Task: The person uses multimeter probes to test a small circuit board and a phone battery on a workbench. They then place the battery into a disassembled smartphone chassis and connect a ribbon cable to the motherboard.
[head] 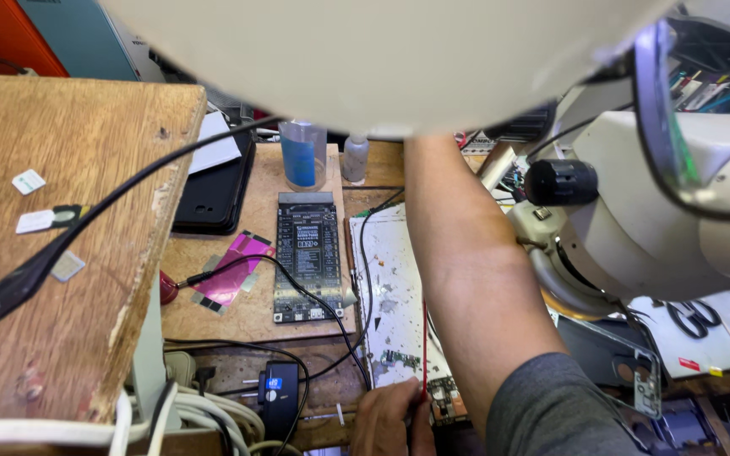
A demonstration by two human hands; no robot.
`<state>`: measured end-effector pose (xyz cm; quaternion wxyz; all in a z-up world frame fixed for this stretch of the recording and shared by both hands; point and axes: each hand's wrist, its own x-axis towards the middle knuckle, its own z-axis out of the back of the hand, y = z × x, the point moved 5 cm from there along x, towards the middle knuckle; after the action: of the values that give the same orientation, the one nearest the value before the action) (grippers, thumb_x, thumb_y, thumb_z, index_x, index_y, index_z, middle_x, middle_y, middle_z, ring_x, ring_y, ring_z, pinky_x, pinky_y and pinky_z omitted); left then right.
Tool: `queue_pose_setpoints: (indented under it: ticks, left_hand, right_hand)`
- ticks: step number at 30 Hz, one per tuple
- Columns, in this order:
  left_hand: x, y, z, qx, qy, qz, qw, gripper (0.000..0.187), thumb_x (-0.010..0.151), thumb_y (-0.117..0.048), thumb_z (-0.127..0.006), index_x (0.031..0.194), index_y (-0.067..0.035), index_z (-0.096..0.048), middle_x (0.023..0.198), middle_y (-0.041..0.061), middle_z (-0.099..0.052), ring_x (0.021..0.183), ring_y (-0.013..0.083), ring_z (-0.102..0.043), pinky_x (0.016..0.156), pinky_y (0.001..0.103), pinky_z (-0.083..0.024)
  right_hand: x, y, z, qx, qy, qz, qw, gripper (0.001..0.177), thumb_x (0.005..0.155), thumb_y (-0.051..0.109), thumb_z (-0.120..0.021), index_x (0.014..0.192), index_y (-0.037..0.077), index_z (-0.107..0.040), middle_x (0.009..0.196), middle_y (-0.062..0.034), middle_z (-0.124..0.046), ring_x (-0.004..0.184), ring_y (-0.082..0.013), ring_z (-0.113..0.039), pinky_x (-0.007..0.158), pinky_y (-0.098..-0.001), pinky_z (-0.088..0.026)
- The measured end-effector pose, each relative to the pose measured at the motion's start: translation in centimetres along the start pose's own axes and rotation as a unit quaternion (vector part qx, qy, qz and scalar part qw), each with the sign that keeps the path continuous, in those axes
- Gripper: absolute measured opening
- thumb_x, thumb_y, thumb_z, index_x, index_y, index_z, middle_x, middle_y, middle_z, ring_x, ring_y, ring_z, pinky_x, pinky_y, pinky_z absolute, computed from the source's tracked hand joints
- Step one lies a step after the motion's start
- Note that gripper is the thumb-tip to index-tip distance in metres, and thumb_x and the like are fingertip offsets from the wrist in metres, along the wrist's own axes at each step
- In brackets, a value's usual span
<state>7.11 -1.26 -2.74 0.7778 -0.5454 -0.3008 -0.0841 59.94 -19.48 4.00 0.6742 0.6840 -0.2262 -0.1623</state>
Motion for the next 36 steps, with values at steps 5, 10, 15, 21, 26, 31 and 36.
queue_pose_setpoints:
  ticks: [5,10,15,21,26,31,36]
  left_hand:
    - [0.8,-0.9,1.0,0.012,0.008,-0.022,1.000,0.039,0.077,-0.003,-0.082,0.113,-0.007,-0.068,0.095,0.012,-0.076,0.090,0.0282,-0.075,0.082,0.042,-0.061]
    - [0.7,-1.3,0.9,-0.014,0.013,0.031,0.999,0.034,0.081,-0.001,-0.080,0.112,-0.006,-0.068,0.092,0.011,-0.076,0.087,0.0260,-0.076,0.077,0.038,-0.062]
    - [1.6,-2.4,1.4,-0.014,0.007,0.015,1.000,0.036,0.080,0.000,-0.079,0.114,-0.006,-0.067,0.093,0.011,-0.075,0.087,0.0272,-0.075,0.079,0.040,-0.061]
    - [2.0,-4.0,1.9,-0.002,0.014,-0.029,0.999,0.034,0.085,-0.002,-0.075,0.118,-0.004,-0.064,0.098,0.012,-0.072,0.091,0.0282,-0.071,0.083,0.038,-0.058]
    - [0.9,-5.4,2.2,0.000,0.060,0.044,0.997,0.033,0.088,-0.002,-0.072,0.119,-0.005,-0.064,0.100,0.013,-0.072,0.091,0.0263,-0.073,0.082,0.037,-0.058]
    - [0.2,-6.2,2.9,-0.006,0.066,0.012,0.998,0.035,0.090,-0.002,-0.070,0.123,-0.004,-0.060,0.102,0.014,-0.070,0.092,0.0273,-0.071,0.082,0.038,-0.057]
    - [-0.4,-6.8,2.6,-0.019,0.073,0.021,0.997,0.035,0.090,-0.002,-0.070,0.124,-0.004,-0.060,0.101,0.013,-0.070,0.092,0.0264,-0.071,0.083,0.038,-0.057]
  right_hand:
    - [-1.3,1.6,-1.3,0.004,0.017,0.003,1.000,0.028,0.095,0.015,-0.066,0.111,-0.005,-0.058,0.098,-0.0211,-0.067,0.088,-0.0337,-0.067,0.080,-0.0425,-0.054]
    - [-1.7,0.2,-0.2,0.004,0.011,-0.009,1.000,0.027,0.095,0.015,-0.065,0.111,-0.005,-0.058,0.097,-0.0209,-0.068,0.087,-0.0334,-0.068,0.079,-0.0426,-0.054]
    - [-2.4,1.1,-0.7,0.022,0.010,-0.009,1.000,0.026,0.096,0.015,-0.064,0.111,-0.006,-0.059,0.095,-0.0206,-0.069,0.085,-0.0332,-0.069,0.078,-0.0427,-0.054]
    - [-6.1,3.8,0.0,0.062,-0.074,0.038,0.995,0.025,0.097,0.015,-0.063,0.110,-0.006,-0.059,0.094,-0.0203,-0.070,0.084,-0.0329,-0.069,0.077,-0.0428,-0.055]
    - [-13.5,8.9,5.4,0.127,-0.207,0.242,0.940,0.024,0.098,0.015,-0.063,0.110,-0.006,-0.059,0.092,-0.0200,-0.071,0.082,-0.0327,-0.070,0.076,-0.0429,-0.055]
    - [-18.4,11.4,7.7,0.082,-0.201,0.237,0.947,0.018,0.097,0.013,-0.063,0.107,-0.001,-0.058,0.090,-0.0138,-0.072,0.080,-0.0253,-0.072,0.074,-0.0373,-0.059]
    - [-23.0,10.8,6.0,0.136,-0.060,0.326,0.934,0.018,0.096,0.009,-0.062,0.111,-0.001,-0.059,0.093,-0.0121,-0.070,0.082,-0.0223,-0.070,0.076,-0.0340,-0.058]
